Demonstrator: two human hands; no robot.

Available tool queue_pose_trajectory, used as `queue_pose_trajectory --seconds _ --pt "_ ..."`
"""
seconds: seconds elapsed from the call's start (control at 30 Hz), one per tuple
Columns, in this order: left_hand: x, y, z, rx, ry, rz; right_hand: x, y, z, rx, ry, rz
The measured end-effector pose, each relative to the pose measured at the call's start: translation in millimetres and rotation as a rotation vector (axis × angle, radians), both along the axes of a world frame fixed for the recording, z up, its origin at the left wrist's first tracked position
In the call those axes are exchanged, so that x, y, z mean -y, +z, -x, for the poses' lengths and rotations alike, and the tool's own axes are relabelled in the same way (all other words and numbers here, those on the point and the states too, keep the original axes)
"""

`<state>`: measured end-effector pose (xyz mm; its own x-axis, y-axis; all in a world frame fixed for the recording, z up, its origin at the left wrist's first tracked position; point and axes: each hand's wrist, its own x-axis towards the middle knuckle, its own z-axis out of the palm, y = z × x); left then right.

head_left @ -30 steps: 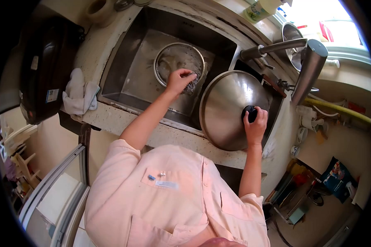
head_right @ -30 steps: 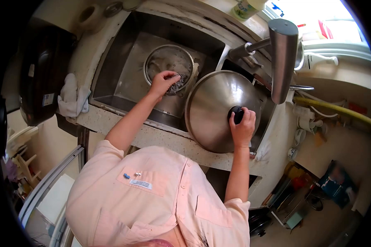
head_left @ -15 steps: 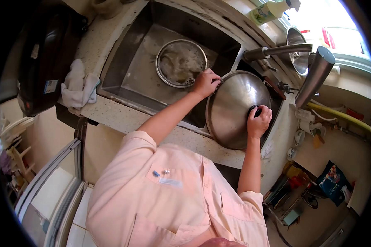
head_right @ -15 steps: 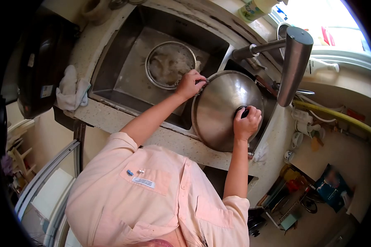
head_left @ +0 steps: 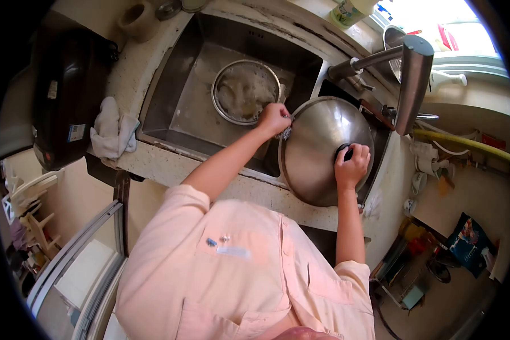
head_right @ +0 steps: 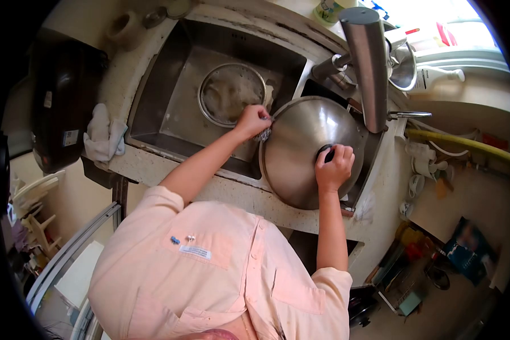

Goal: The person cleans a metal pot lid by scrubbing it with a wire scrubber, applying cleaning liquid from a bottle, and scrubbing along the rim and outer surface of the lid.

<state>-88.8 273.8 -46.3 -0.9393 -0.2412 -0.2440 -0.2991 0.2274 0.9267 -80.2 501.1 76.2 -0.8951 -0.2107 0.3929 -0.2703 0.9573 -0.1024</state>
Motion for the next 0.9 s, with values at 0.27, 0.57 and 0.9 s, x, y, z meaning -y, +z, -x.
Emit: queue_pose_trajectory --seconds 0.27,0.57,0.9 --pt "0 -8 18 -0.031 -0.017 -0.068 0 -1 -4 -0.014 -0.036 0.026" --pt "-2 -1 6 -0.013 0.045 -0.022 -1 -7 -2 -0.056 -0.029 0.056" --pt "-10 -13 -4 -0.106 0.13 0.036 -2 -6 -1 -0.068 -0.014 0.077"
